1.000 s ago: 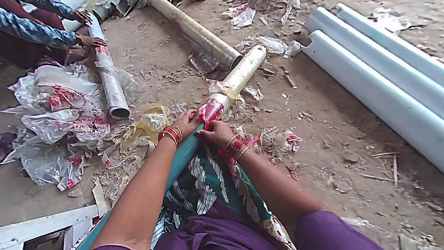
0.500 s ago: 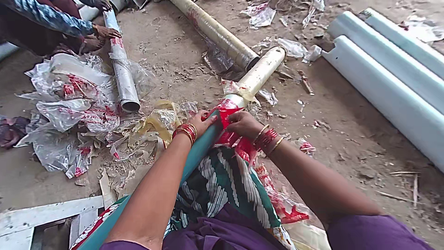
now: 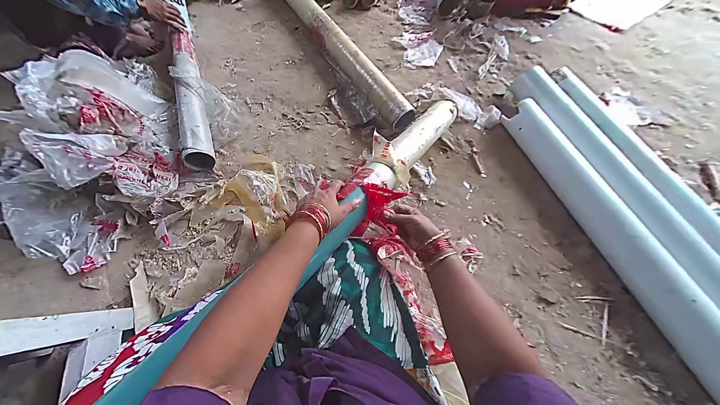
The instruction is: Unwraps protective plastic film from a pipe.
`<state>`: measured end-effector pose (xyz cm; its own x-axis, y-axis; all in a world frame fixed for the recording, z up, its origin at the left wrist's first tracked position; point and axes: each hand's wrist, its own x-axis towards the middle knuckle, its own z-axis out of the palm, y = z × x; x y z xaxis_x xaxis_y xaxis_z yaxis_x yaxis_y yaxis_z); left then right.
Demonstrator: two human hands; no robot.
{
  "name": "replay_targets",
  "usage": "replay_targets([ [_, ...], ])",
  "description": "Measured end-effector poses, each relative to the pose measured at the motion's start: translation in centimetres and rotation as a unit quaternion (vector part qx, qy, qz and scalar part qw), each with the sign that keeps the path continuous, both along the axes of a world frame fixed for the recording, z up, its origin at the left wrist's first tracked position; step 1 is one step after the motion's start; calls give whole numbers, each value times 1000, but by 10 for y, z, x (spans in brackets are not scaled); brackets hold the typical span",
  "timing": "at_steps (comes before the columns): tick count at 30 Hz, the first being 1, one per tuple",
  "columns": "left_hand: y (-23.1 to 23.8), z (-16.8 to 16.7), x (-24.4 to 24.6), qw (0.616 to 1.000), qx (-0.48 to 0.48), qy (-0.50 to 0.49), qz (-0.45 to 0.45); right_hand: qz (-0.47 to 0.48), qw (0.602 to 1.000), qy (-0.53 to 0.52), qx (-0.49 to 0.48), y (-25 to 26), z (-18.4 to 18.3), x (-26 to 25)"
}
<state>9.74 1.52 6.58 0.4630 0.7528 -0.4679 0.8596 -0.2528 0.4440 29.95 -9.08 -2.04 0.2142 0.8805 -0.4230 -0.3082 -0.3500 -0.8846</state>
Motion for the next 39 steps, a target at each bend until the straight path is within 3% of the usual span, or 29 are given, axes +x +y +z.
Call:
replay_targets([
  [3, -3, 3, -1, 1000, 22, 8, 3, 27, 992, -109, -63, 8, 30, 2],
  [5, -5, 6, -1, 997, 64, 30, -19, -26, 962, -270, -43, 3, 68, -7],
  [7, -11, 9, 3, 989, 118, 55, -71, -92, 863, -497, 9, 2, 112, -15],
  [9, -18, 6, 9, 983, 144, 64, -94, -41, 760, -648, 44, 16, 137, -32],
  [10, -23, 5, 12, 984, 144, 68, -84, 24, 731, -682, 10, 27, 140, -46],
  [12, -35, 6, 24, 987, 120, 98, -48, 142, 700, -693, -102, 50, 132, -71],
  [14, -34, 6, 30, 990, 92, 109, -17, 180, 693, -679, -161, 63, 109, -78],
  [18, -21, 5, 25, 987, 88, 124, -44, 197, 715, -667, -70, 63, 72, -45],
  [21, -28, 4, 33, 986, 95, 133, -27, 228, 740, -629, -69, 56, 74, -38],
  [25, -41, 1, 42, 986, 99, 137, -8, 195, 772, -600, -79, 36, 68, -38],
  [29, -42, 3, 40, 987, 93, 132, -17, 179, 773, -607, -35, 35, 54, -25],
  [31, -39, 4, 36, 987, 98, 127, -28, 197, 737, -646, -10, 42, 53, -13],
  [36, -27, 7, 28, 989, 85, 118, -39, 237, 583, -767, 131, 67, 42, 12],
  [39, -11, 6, 22, 990, 63, 120, -28, 285, 562, -759, 165, 91, 45, 15],
])
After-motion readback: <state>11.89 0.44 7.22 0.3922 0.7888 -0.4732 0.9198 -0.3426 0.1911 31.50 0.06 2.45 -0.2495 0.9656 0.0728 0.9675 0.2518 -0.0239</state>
